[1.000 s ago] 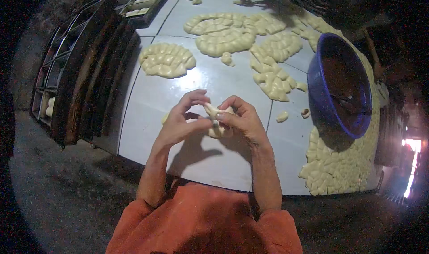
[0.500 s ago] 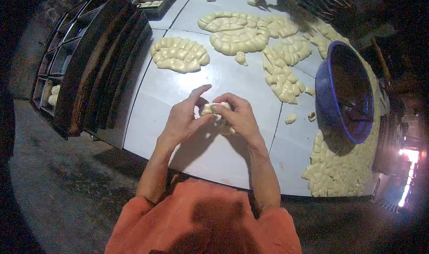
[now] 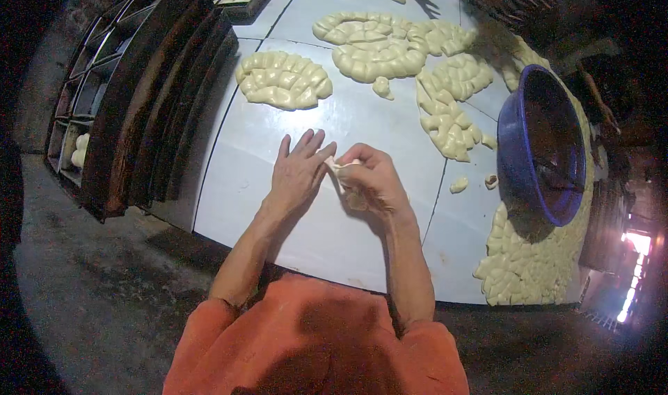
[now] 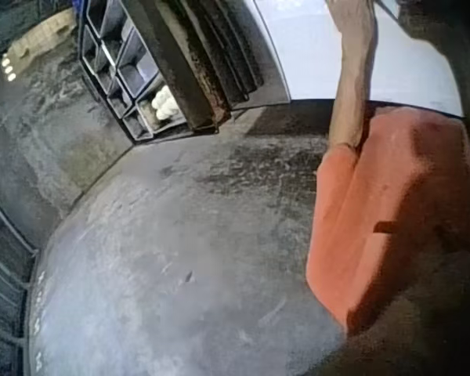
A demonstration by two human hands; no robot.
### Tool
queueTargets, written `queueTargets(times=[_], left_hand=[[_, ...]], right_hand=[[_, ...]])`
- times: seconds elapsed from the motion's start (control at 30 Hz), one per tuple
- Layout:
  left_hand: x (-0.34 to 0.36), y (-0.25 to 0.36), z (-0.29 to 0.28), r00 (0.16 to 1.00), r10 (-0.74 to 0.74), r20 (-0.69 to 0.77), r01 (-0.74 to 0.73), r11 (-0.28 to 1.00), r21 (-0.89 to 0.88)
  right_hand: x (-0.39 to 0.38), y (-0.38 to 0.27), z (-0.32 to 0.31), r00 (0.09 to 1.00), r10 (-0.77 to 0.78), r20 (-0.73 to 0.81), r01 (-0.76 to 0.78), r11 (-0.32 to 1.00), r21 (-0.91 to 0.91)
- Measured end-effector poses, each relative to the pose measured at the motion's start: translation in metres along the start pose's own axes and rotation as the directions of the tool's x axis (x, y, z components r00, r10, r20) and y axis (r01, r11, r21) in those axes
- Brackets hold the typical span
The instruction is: The person fills pieces of dough with chocolate spread, folds and rolls them into small buns, groups them together, and places the assembled dough into baking pans.
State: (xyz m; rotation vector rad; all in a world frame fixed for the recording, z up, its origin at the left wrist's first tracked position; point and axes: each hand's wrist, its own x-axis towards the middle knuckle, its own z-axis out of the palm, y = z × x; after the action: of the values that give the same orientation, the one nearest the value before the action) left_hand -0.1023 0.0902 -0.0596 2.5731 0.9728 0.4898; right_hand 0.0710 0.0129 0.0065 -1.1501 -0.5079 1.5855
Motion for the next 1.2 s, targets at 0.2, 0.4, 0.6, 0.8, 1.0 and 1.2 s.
queueTargets(times=[0.2,0.4,0.6,0.8,1.0,1.2], left_hand=[[0.007,-0.004,0.006,0.996,-0.04,0.08,0.031,0.994,0.105],[0.02,0.007,0.002,0.995,-0.092,0.024,0.092,0.996,-0.019],[0.023,0.055,-0.037,1.0,-0.03,-0.006,0.026,0.931,-0.364],[0.039,0.097,-0.025,0.97,-0.044,0.24,0.232,0.473,-0.85],[0.04,0.135,-0.008,0.922,-0.12,0.369,0.388,0.281,-0.878],[0.055,0.201,0.021,0.966,0.05,-0.254,-0.252,0.409,-0.877]], right_hand=[[-0.025,-0.015,-0.014,0.96,-0.233,-0.158,0.27,0.918,0.29],[-0.072,-0.057,-0.025,0.856,-0.504,-0.117,0.514,0.807,0.289],[-0.062,-0.016,-0.046,0.91,-0.261,-0.323,0.284,0.958,0.027],[-0.067,-0.004,-0.049,0.899,-0.295,-0.323,0.271,0.955,-0.117],[-0.086,0.001,-0.075,0.698,-0.592,-0.403,0.296,0.75,-0.591],[-0.114,-0.017,-0.071,0.808,-0.484,-0.337,0.55,0.825,0.134]])
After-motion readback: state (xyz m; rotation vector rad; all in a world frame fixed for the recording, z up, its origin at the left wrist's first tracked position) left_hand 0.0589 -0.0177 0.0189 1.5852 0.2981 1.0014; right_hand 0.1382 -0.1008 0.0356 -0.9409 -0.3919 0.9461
